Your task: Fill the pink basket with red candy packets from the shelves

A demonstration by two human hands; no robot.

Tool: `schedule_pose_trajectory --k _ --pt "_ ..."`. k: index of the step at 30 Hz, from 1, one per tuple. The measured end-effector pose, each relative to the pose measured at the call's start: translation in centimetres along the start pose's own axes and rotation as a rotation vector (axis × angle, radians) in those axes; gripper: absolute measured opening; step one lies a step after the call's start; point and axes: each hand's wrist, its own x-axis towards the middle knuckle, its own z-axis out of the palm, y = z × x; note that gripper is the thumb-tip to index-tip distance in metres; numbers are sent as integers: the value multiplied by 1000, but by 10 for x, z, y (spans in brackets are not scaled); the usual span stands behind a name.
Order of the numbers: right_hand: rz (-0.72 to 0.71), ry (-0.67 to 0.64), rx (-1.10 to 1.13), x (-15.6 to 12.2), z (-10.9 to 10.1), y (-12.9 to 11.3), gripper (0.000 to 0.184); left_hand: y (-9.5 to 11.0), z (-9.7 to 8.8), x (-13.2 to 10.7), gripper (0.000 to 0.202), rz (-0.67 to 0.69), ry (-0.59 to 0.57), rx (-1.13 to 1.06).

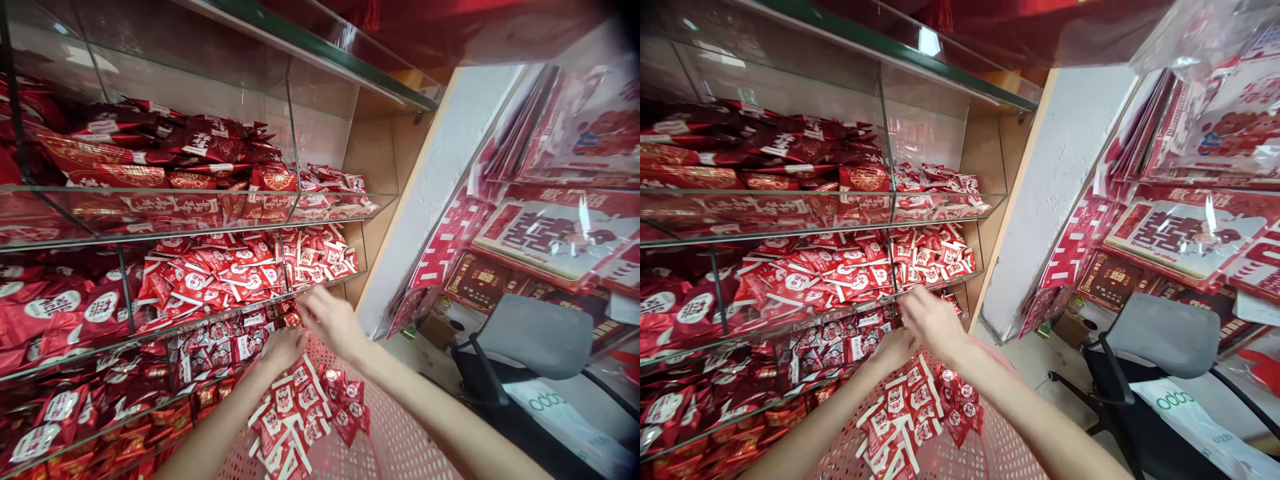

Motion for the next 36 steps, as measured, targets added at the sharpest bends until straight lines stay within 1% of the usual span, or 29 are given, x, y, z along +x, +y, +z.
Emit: schedule_pose_trajectory --k 2,4,7,9,12,15,18,21,23,25,26,28,31,34,36 --pt "30 50 7 19 -13 23 22 -1 2 0 54 30 34 17" --pt "7 14 29 32 -18 43 19 -2 4 1 52 49 63 35" --pt "-51 -95 86 43 -14 62 17 -4 5 2 50 55 78 59" --pt "-79 -128 120 46 -8 68 17 -3 5 2 50 55 72 66" --pt "-96 -94 158 47 -3 70 20 -2 3 1 49 46 65 55" --pt "-66 -3 219 44 -8 67 23 0 2 1 48 32 69 49" --pt "11 122 323 35 -24 60 23 0 3 1 48 39 72 46" --pt "146 238 443 19 -44 51 21 -1 5 2 50 37 76 37" --pt "251 236 557 7 -54 45 20 -1 5 3 51 31 74 38" --pt "332 143 695 -7 -55 39 20 -1 5 3 50 34 76 44" --pt "363 66 766 -14 -52 36 20 -1 5 3 50 37 68 45" --pt "430 -103 901 -29 -36 32 21 -2 4 3 49 51 35 43" --pt "612 -318 1068 -56 8 24 24 -2 3 2 47 79 32 55" --pt "877 -436 1166 -80 57 14 19 -2 5 1 48 77 96 71" --pt "1028 -478 1187 -88 82 7 12 -2 7 1 47 69 103 68"
